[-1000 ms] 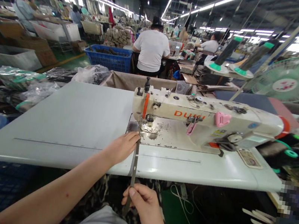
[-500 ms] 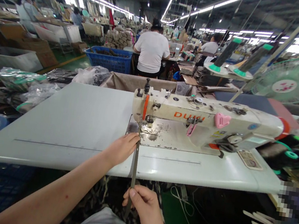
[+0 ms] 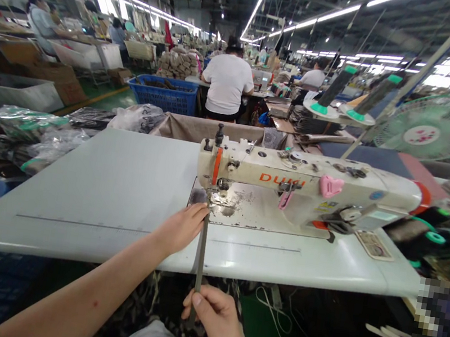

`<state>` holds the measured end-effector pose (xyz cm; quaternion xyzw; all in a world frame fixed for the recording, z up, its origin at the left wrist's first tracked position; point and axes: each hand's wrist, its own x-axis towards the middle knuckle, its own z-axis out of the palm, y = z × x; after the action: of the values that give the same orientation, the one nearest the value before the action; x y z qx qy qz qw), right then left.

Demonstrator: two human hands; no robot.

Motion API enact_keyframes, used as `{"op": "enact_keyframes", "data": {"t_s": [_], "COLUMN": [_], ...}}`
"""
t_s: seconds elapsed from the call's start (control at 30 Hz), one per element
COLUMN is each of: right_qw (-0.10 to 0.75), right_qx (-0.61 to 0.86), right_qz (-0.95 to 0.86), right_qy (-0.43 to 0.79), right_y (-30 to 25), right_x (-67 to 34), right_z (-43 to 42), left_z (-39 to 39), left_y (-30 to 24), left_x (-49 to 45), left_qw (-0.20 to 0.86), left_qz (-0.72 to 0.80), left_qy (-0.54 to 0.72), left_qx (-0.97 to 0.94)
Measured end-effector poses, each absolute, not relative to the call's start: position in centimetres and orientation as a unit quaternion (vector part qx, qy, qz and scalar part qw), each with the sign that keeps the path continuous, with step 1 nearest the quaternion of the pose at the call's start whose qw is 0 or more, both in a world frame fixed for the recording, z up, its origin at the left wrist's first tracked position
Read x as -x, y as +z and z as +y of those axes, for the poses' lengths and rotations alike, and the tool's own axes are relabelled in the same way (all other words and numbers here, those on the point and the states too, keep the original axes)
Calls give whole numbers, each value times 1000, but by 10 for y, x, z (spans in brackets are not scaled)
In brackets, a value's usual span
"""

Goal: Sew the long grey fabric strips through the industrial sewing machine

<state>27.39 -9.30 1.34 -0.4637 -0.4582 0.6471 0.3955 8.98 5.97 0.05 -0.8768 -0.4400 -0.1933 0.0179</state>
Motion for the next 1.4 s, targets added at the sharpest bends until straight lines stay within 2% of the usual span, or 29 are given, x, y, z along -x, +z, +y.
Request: {"op": "enact_keyframes", "data": {"t_s": [0.33,0.63,1.4], "right_qw": [403,407,398], "right_qx": [440,479,459], "right_qz": [-522,-418,-445], "right_qy": [609,656,658], "right_y": [9,6,13], "right_x": [-275,-270,-274], "right_z": [-86,-90,-94], "left_z": [58,60,60], "left_y": [4,0,-1], "left_x": [-89,-88,-86], "left_qw": [27,10,3], "left_qz": [-434,-437,-438], "left_qy": [-191,-186,-198], "left_qx": [880,880,877]}}
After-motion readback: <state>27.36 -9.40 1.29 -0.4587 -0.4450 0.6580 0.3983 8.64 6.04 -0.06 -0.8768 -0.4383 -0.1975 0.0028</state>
